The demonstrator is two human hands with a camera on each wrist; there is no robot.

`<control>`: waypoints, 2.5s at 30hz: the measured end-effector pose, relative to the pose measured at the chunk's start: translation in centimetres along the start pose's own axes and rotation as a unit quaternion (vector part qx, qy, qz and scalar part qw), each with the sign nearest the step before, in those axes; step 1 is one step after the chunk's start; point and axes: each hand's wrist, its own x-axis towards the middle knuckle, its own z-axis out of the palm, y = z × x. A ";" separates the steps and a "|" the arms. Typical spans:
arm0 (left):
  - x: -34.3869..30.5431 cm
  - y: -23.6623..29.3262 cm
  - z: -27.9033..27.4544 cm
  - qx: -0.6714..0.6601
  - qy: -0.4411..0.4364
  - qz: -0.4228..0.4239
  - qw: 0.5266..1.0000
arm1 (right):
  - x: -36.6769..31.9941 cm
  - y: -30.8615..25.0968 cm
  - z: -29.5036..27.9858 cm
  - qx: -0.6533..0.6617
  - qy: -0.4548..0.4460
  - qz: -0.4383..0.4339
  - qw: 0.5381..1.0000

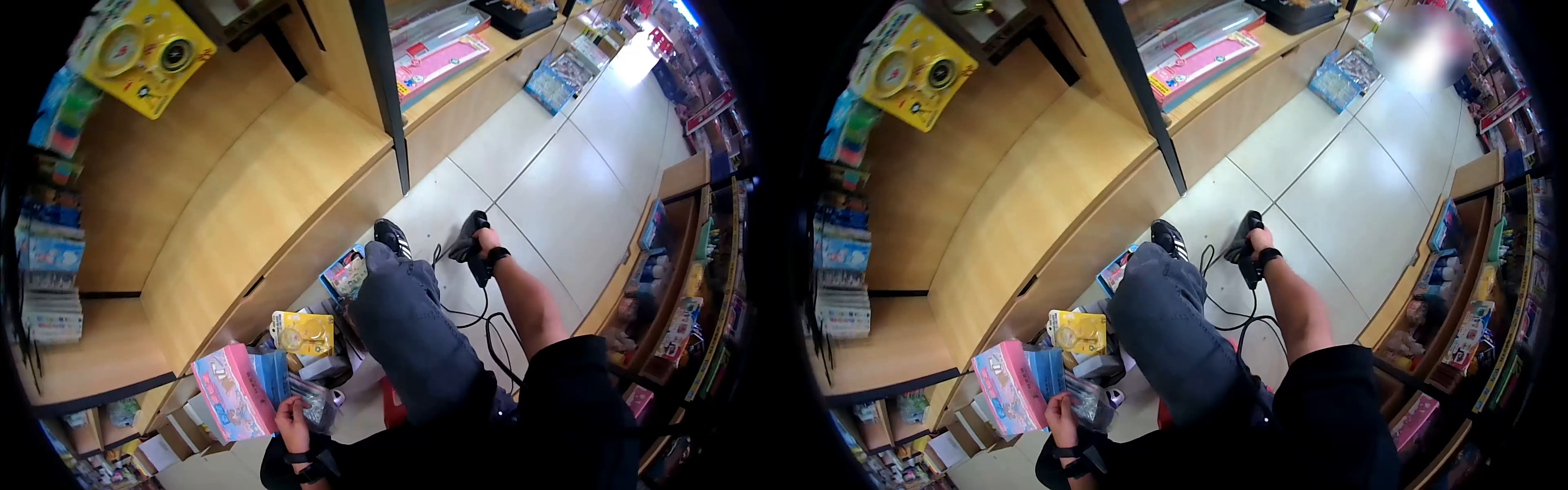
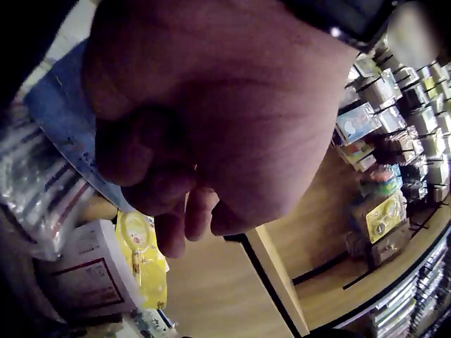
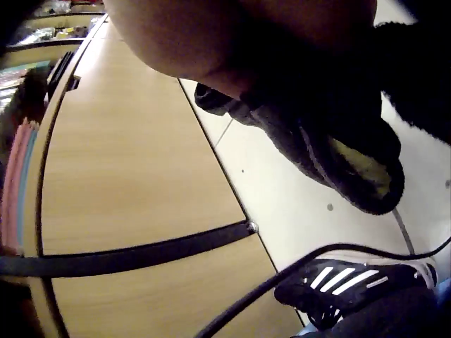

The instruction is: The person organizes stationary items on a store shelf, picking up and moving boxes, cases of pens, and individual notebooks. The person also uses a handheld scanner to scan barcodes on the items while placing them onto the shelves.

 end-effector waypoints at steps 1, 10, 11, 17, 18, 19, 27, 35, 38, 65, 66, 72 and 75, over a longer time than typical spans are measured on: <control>0.1 0.0 0.4 -0.005 -0.001 -0.009 1.000 | -0.3 0.0 0.8 0.003 -0.004 -0.009 1.000; 1.8 0.8 2.3 0.019 -0.013 -0.050 0.998 | 3.3 1.7 6.1 0.068 -0.136 0.040 0.988; 2.0 0.8 2.4 0.023 -0.020 -0.042 0.999 | 3.6 2.2 6.1 0.059 -0.126 0.044 0.989; 2.6 0.4 1.8 0.041 -0.032 -0.043 0.998 | 6.2 8.5 4.9 -0.179 -0.003 -0.021 0.984; 2.4 0.1 1.7 0.049 -0.031 -0.032 0.998 | 7.8 10.1 4.1 -0.188 -0.031 -0.015 0.981; 2.2 0.4 1.7 0.090 -0.026 0.004 0.996 | 4.5 7.2 4.1 -0.254 -0.057 0.039 0.965; 0.6 0.9 1.1 0.027 0.000 -0.002 1.000 | 5.5 3.5 -0.7 -0.847 -0.196 -0.350 0.348; -2.0 -2.3 -0.1 -0.127 -0.009 -0.015 0.992 | -17.0 -15.4 9.1 -0.344 -0.170 -0.286 0.878; -2.4 -3.0 -0.2 -0.162 -0.004 0.004 0.987 | -26.6 -19.7 11.3 -0.352 -0.218 -0.386 0.824; -2.9 -3.9 0.2 -0.389 0.016 -0.021 0.921 | -43.3 3.6 24.6 -0.462 -0.622 -0.185 0.604; -3.2 -3.7 -0.2 -0.386 0.020 -0.022 0.922 | -41.5 3.4 24.7 -0.459 -0.626 -0.183 0.604; -4.4 -2.6 -1.2 -0.528 0.099 -0.142 0.831 | -36.6 4.4 24.8 -0.414 -0.575 -0.113 0.697; -4.1 -3.8 -1.4 -0.584 0.151 -0.154 0.783 | -37.7 4.6 24.8 -0.392 -0.632 -0.092 0.662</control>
